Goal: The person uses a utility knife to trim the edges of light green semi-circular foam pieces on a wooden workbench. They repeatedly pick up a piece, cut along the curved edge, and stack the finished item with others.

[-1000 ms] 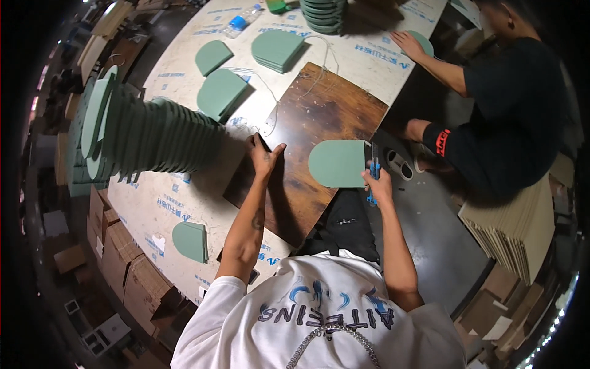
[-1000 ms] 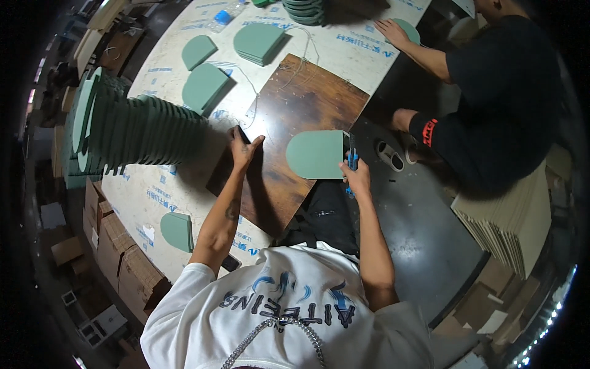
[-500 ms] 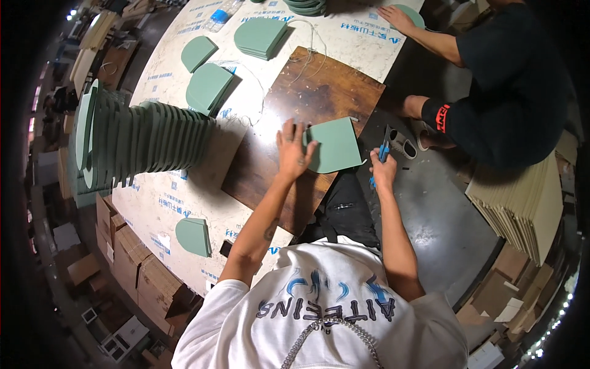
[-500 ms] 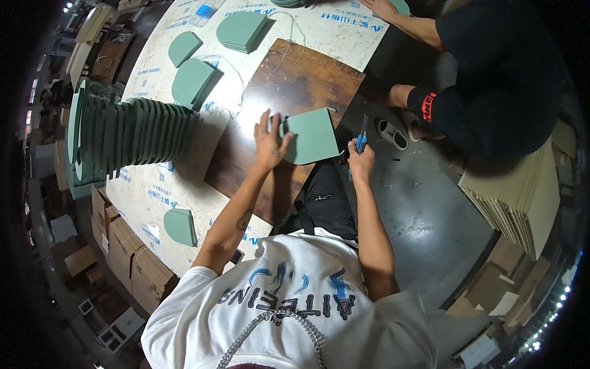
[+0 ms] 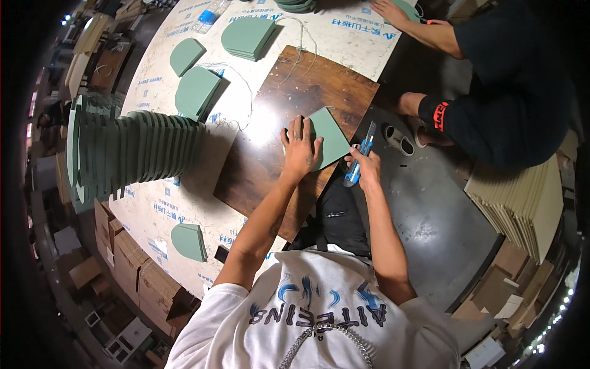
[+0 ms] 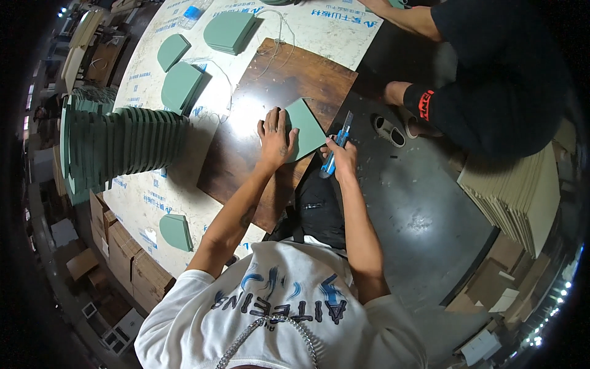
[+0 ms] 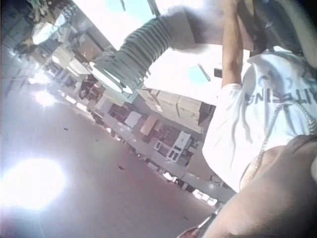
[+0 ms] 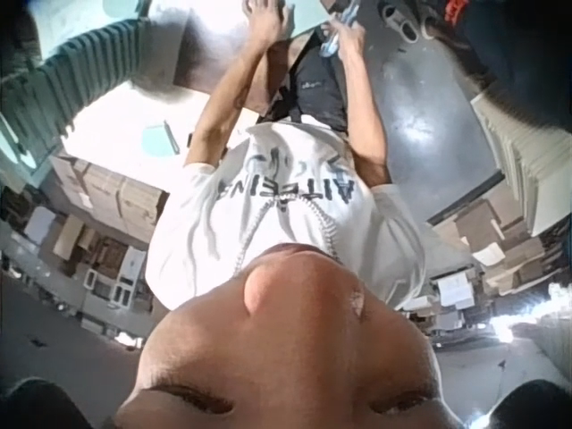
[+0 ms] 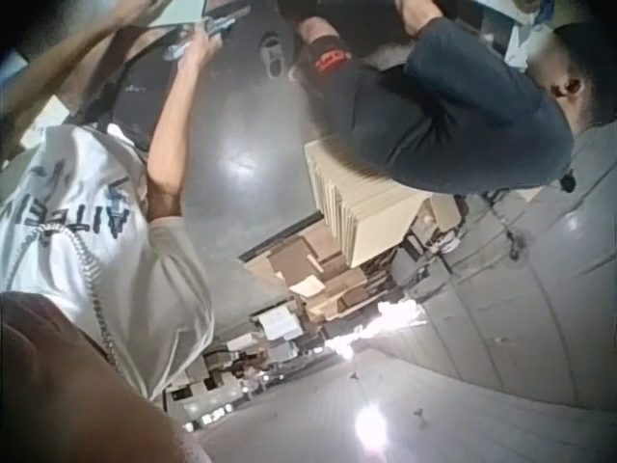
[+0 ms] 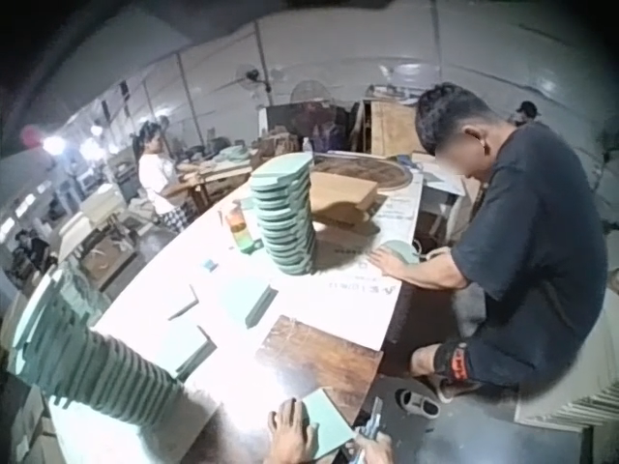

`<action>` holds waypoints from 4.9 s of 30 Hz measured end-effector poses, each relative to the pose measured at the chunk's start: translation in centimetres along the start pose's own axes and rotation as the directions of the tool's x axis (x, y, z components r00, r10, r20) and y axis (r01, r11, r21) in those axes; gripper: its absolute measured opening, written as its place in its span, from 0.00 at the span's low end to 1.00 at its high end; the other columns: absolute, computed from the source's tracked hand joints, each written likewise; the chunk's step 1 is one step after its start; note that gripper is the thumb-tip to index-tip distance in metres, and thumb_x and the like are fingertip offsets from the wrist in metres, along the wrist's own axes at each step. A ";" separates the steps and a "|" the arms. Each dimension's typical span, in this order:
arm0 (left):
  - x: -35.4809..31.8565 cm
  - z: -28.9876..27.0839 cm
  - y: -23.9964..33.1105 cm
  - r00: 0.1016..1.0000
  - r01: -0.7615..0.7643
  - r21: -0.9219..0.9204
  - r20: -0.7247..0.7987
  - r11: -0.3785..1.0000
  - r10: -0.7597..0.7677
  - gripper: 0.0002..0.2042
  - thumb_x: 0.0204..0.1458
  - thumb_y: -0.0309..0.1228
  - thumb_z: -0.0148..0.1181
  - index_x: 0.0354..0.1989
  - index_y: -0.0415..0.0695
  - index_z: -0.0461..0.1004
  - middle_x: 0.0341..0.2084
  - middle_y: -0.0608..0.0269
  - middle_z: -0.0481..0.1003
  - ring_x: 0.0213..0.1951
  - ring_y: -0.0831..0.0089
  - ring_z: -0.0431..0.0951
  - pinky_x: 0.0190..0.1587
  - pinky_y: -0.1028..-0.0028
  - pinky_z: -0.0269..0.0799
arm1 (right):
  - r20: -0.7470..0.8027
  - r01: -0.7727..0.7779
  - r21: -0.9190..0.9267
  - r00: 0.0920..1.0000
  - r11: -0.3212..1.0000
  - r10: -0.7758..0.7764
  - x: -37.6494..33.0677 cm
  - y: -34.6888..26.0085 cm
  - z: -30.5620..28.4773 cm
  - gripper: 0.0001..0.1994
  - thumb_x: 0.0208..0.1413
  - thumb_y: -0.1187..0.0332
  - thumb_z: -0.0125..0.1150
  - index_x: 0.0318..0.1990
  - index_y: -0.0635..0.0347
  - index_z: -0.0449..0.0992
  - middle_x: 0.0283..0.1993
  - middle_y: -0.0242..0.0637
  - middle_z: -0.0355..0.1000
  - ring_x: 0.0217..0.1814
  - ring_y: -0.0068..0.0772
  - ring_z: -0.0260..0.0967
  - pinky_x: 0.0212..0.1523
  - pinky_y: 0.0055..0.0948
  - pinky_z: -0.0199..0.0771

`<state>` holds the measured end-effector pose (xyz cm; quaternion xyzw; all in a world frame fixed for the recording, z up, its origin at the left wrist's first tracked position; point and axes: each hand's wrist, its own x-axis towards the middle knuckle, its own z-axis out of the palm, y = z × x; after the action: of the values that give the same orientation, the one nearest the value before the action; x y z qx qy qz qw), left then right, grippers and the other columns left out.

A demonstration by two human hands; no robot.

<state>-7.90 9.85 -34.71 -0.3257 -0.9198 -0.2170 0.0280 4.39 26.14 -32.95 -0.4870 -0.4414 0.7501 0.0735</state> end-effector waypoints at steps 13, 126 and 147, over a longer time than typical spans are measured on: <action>1.2 -1.0 -0.7 1.000 0.001 0.000 -0.003 1.000 -0.001 0.31 0.61 0.40 0.56 0.68 0.36 0.58 0.66 0.41 0.59 0.67 0.47 0.57 0.68 0.48 0.46 | -0.165 0.097 0.097 0.983 0.991 -0.080 0.6 1.2 3.9 0.05 0.56 0.76 0.65 0.33 0.64 0.74 0.24 0.35 0.74 0.25 0.28 0.73 0.28 0.29 0.74; 1.4 -0.5 0.1 0.997 -0.016 0.002 0.076 1.000 0.016 0.36 0.60 0.51 0.56 0.69 0.37 0.59 0.69 0.41 0.57 0.69 0.46 0.57 0.69 0.43 0.45 | 0.068 -0.029 -0.654 0.993 0.756 0.097 -8.5 -4.0 -2.0 0.13 0.69 0.63 0.51 0.52 0.61 0.65 0.33 0.45 0.75 0.25 0.35 0.76 0.24 0.35 0.80; 0.7 0.0 1.7 0.994 0.030 0.116 0.101 0.993 -0.042 0.33 0.63 0.49 0.47 0.70 0.37 0.58 0.67 0.44 0.60 0.68 0.48 0.57 0.67 0.47 0.47 | 0.209 0.209 -0.978 0.958 0.020 0.198 -8.1 -5.9 -1.2 0.16 0.66 0.66 0.53 0.49 0.75 0.61 0.33 0.64 0.75 0.30 0.62 0.77 0.37 0.53 0.77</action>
<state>-7.37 11.45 -33.94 -0.3175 -0.9368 -0.1472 -0.0047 7.62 26.01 -23.36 -0.2812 -0.8463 0.2860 -0.3505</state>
